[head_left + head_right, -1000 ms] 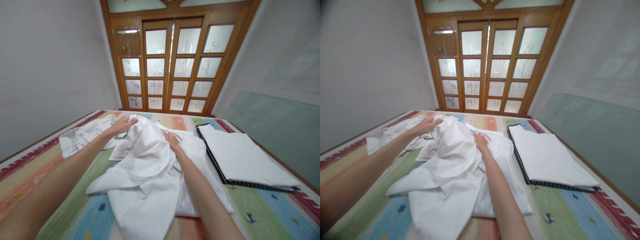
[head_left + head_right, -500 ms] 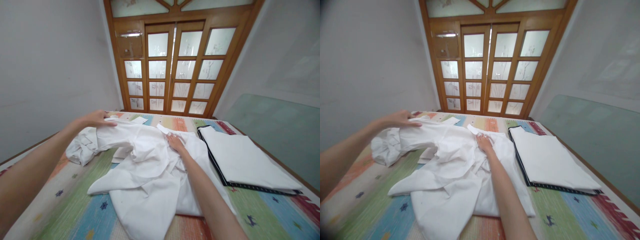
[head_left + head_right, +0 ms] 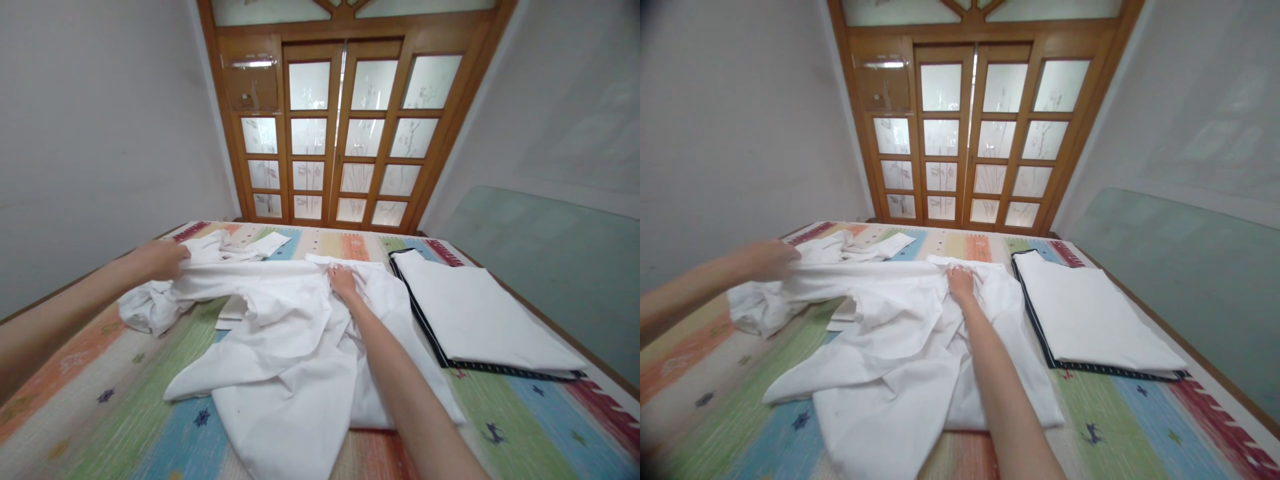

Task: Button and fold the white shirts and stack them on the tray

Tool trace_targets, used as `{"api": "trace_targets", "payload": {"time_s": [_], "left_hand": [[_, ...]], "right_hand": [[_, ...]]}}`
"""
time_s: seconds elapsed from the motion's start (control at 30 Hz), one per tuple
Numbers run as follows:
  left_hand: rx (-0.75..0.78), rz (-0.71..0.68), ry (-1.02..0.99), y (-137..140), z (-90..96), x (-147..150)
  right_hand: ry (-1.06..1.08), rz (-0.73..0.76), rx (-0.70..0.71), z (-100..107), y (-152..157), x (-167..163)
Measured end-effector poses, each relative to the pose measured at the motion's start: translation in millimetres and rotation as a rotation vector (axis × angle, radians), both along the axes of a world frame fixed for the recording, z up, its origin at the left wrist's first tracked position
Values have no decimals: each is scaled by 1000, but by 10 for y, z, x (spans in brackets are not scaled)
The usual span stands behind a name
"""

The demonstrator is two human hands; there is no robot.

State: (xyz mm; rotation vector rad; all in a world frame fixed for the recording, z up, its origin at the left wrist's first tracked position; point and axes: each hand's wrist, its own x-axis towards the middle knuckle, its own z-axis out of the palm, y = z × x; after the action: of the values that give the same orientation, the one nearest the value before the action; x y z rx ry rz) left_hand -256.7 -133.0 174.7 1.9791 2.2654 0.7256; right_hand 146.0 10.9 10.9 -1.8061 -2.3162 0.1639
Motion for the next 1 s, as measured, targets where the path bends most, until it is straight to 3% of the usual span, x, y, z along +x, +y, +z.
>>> {"api": "trace_targets", "payload": {"time_s": [0.1,0.2,0.33,0.5,0.63,0.7,0.77,0.83,1.0], "left_hand": [[63,43,606,104,365,-57],[301,68,809,155,576,3],[452,44,708,240,628,67],[307,-56,680,302,652,-264],[87,129,470,178,676,-521],[63,215,297,103,693,-498],[124,259,145,67,727,-382],[280,326,64,89,790,-225],[698,560,141,290,1009,-28]], "right_hand": [[-49,2,-1,22,-10,4],[-87,-1,-5,52,-8,-9],[-118,13,-11,84,26,-50],[-90,-12,-2,92,103,-66],[-25,-67,4,93,161,-72],[9,-108,5,98,177,-83],[36,-140,7,110,179,-96],[56,-162,8,129,170,-106],[109,-217,4,161,149,-140]]}}
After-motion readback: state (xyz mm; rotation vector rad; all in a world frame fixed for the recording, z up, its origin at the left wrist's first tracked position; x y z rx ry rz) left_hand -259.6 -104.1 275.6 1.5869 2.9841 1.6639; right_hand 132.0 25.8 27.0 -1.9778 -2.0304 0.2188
